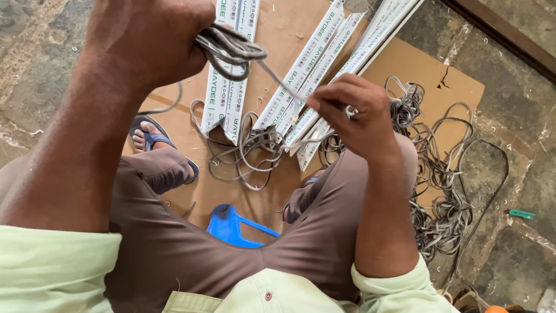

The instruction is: The person sits on a cardboard sheet and repeatedly coils flexible metal wires by hand into loops. They gather the coiled wires into a bundle and place them on the floor. The person then picks up a white plastic profile and inserts a wire into it.

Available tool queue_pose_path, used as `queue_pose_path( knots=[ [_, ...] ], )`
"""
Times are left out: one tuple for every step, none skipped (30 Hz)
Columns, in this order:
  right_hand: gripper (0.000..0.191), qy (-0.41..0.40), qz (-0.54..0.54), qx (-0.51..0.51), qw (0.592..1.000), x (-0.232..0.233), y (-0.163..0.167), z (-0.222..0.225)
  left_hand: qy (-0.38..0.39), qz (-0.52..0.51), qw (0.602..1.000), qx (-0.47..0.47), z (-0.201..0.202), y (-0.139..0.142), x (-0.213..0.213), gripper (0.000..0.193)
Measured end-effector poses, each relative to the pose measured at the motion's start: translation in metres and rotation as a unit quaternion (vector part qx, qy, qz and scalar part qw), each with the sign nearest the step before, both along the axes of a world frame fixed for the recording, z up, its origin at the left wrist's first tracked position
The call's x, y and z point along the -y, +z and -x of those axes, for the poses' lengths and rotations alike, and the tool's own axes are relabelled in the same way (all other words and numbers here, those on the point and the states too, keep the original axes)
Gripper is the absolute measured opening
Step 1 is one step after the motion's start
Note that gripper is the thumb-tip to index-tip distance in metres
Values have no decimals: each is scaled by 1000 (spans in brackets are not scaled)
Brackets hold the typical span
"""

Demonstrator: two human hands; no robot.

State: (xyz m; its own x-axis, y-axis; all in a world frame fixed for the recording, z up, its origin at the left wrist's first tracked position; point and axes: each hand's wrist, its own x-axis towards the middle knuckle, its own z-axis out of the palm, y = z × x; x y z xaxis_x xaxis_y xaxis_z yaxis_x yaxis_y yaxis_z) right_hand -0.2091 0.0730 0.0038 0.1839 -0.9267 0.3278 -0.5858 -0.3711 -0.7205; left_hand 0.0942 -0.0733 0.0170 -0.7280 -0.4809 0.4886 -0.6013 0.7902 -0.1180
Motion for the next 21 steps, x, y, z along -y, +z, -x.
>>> queue_pose_path(
  knots=[
    [13, 65, -48, 99, 992, 0, 3, 1, -15, -10, 1000, -11, 0, 0, 0, 9],
    [15, 130, -96, 196, 967, 0, 5, 0, -29, -20, 999, -21, 1, -1, 0, 12],
    [17, 193, -144, 291, 926, 1, 5, -1, -41, -60, 997, -8, 3, -3, 0, 11],
    [14, 208, -139, 390, 886, 1, 3, -4, -54, -100, 993, 4, 7, -6, 1, 11],
    [13, 220, -131, 484, 837, 2, -2, -10, -68, -140, 988, 16, 12, -10, 0, 11],
    [12, 230, -122, 571, 778, 3, -8, -16, -71, -183, 980, -9, 17, -15, -2, 9],
    [14, 204, -135, 610, 753, 3, -14, -23, -75, -226, 970, -35, 23, -21, -4, 9],
    [17, 177, -148, 648, 726, 1, -21, -30, -79, -269, 958, -60, 30, -28, -8, 11],
    [20, 151, -161, 684, 695, 1, -28, -37, -106, -312, 939, -104, 36, -35, -11, 10],
    [20, 134, -176, 698, 681, 0, -35, -45, -132, -352, 915, -147, 43, -41, -16, 9],
    [20, 117, -192, 712, 665, 0, -41, -51, -157, -392, 886, -189, 49, -48, -20, 8],
    [20, 98, -208, 725, 650, -1, -46, -56, -172, -410, 867, -223, 54, -53, -26, 7],
    [19, 52, -212, 728, 649, -1, -50, -60, -188, -428, 846, -257, 59, -58, -32, 11],
    [19, 6, -215, 731, 648, -1, -54, -62, -203, -445, 822, -291, 63, -62, -37, 16],
    [19, -41, -218, 731, 645, 0, -56, -63, -185, -473, 804, -309, 67, -64, -42, 13],
    [15, -45, -203, 734, 647, 1, -58, -62, -166, -501, 784, -326, 70, -66, -47, 11],
    [12, -48, -188, 736, 648, 2, -60, -61, -146, -526, 764, -343, 73, -66, -51, 11],
    [10, -50, -174, 738, 650, 3, -62, -60, -145, -547, 738, -367, 76, -66, -54, 12],
    [10, -47, -181, 733, 655, 4, -63, -58, -146, -567, 710, -390, 79, -65, -57, 15],
    [10, -45, -186, 727, 660, 4, -64, -57, -149, -588, 680, -412, 81, -65, -59, 17],
    [9, -44, -191, 720, 665, 4, -65, -56, -167, -608, 656, -415, 84, -64, -60, 16]
  ],
)
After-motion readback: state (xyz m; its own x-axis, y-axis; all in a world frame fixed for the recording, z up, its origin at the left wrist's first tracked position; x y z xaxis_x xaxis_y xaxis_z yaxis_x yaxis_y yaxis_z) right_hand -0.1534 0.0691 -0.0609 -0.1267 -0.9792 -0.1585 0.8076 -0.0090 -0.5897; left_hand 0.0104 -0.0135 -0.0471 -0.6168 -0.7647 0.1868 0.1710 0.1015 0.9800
